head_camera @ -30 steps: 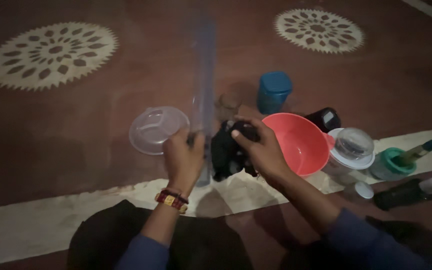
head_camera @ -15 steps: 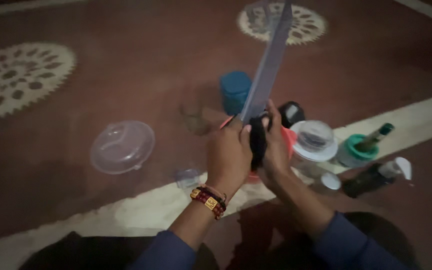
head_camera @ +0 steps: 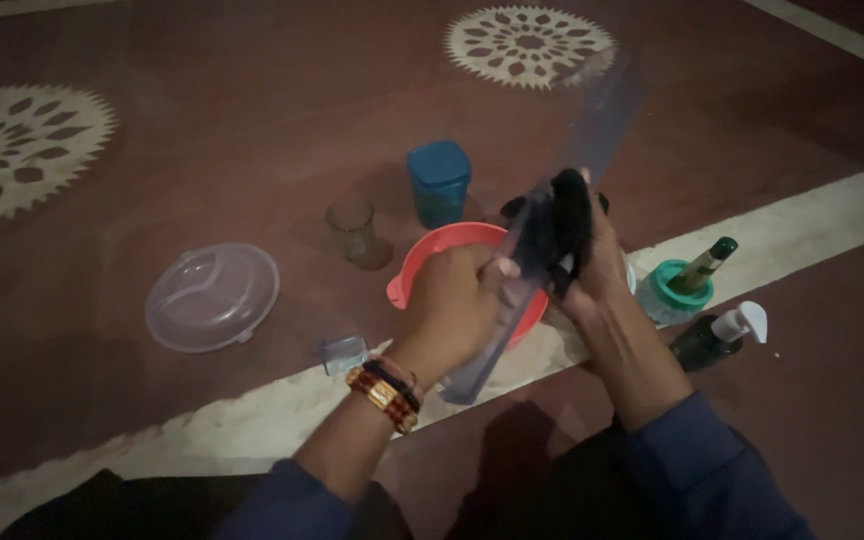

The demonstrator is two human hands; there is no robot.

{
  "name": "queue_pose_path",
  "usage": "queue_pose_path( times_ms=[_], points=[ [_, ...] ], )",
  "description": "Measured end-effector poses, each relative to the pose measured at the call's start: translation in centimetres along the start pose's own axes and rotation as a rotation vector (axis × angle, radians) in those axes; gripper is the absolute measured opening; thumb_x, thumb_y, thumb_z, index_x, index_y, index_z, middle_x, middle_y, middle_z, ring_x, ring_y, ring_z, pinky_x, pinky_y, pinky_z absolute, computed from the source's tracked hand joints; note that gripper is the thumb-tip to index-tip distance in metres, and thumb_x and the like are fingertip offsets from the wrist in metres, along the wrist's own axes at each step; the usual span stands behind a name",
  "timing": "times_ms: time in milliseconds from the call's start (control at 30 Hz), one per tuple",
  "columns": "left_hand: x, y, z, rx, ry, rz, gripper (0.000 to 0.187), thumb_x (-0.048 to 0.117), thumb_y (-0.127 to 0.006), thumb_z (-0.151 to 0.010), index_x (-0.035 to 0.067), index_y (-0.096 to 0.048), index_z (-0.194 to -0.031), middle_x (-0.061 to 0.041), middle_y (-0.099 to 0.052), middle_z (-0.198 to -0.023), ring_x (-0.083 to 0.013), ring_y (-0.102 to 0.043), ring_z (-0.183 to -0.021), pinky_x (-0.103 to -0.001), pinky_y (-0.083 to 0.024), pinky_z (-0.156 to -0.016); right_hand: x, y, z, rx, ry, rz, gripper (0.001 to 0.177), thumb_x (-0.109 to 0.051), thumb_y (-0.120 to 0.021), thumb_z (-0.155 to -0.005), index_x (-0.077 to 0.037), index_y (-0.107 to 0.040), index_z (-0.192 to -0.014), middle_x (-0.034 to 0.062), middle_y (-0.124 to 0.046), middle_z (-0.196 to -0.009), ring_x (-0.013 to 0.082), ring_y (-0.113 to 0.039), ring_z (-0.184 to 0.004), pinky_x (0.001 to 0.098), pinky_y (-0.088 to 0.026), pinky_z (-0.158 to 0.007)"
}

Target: The person wipes various kitchen items with a dark cloth, including a white bowl, a clear plastic lid, a pink plastic bowl, a glass, and a clear plastic container. The items are handled one by one and placed back on the floor.

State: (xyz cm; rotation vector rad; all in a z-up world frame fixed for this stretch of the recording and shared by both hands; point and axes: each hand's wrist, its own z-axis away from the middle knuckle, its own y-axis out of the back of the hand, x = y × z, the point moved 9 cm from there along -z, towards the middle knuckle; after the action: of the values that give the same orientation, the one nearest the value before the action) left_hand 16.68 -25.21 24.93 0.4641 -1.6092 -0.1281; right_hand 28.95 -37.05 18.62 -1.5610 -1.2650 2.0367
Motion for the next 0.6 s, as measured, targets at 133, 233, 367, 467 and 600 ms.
queue_pose_path(
  times_ms=[133, 233, 367, 467, 600],
  points=[
    [-0.7, 1.8, -1.3, 0.047, -0.079, -0.056, 0.035, 0.024, -0.053, -0.104, -0.001, -0.07, -0.088, -0.014, -0.068, -0.068, -0.0205, -0.068, -0.058, -0.038, -0.055, -0.059, 0.8, -1.5, 0.4, -0.07, -0.068, -0.147, 0.025, -0.037, -0.069, -0.102, -0.012, -0.07, -0.106, 0.0028, -0.072, -0.1, 0.0175, -0.07, -0.092, 0.0322, -0.06, -0.084],
    [-4.0, 2.1, -2.5, 0.005, 0.151, 0.23, 0.031, 0.02, -0.048, -0.102, 0.0, -0.07, -0.095, -0.007, -0.072, -0.071, -0.0151, -0.07, -0.057, -0.032, -0.06, -0.052, 1.6, -1.8, 0.9, -0.107, -0.086, -0.176, 0.021, -0.031, -0.068, -0.104, -0.011, -0.07, -0.109, 0.0023, -0.073, -0.103, 0.0155, -0.07, -0.094, 0.0284, -0.058, -0.084],
    [-5.9, 3.3, -3.4, 0.052, 0.22, 0.306, 0.033, 0.024, -0.049, -0.104, 0.001, -0.072, -0.098, -0.006, -0.068, -0.069, -0.0164, -0.067, -0.055, -0.031, -0.055, -0.049, 2.6, -0.9, 1.6, 0.026, -0.077, -0.045, 0.022, -0.025, -0.061, -0.101, -0.01, -0.069, -0.115, 0.0002, -0.074, -0.103, 0.011, -0.069, -0.094, 0.0248, -0.058, -0.084],
    [-6.0, 4.0, -4.6, 0.094, 0.222, 0.312, 0.036, 0.024, -0.051, -0.103, -0.004, -0.072, -0.096, -0.01, -0.068, -0.071, -0.0197, -0.067, -0.055, -0.034, -0.054, -0.05, 3.4, -3.3, 3.1, -0.22, -0.099, 0.037, 0.023, -0.03, -0.064, -0.107, -0.008, -0.068, -0.115, 0.0037, -0.072, -0.093, 0.0151, -0.069, -0.078, 0.0287, -0.057, -0.065],
    [-5.4, 5.2, -5.8, 0.202, 0.231, -0.036, 0.038, 0.029, -0.053, -0.097, 0.002, -0.08, -0.097, -0.015, -0.077, -0.078, -0.0285, -0.075, -0.066, -0.041, -0.058, -0.066, 4.1, -2.2, 3.6, -0.085, -0.117, 0.085, 0.026, -0.024, -0.065, -0.1, -0.006, -0.062, -0.119, 0.0026, -0.069, -0.097, 0.0126, -0.07, -0.084, 0.0283, -0.06, -0.074]
  ],
)
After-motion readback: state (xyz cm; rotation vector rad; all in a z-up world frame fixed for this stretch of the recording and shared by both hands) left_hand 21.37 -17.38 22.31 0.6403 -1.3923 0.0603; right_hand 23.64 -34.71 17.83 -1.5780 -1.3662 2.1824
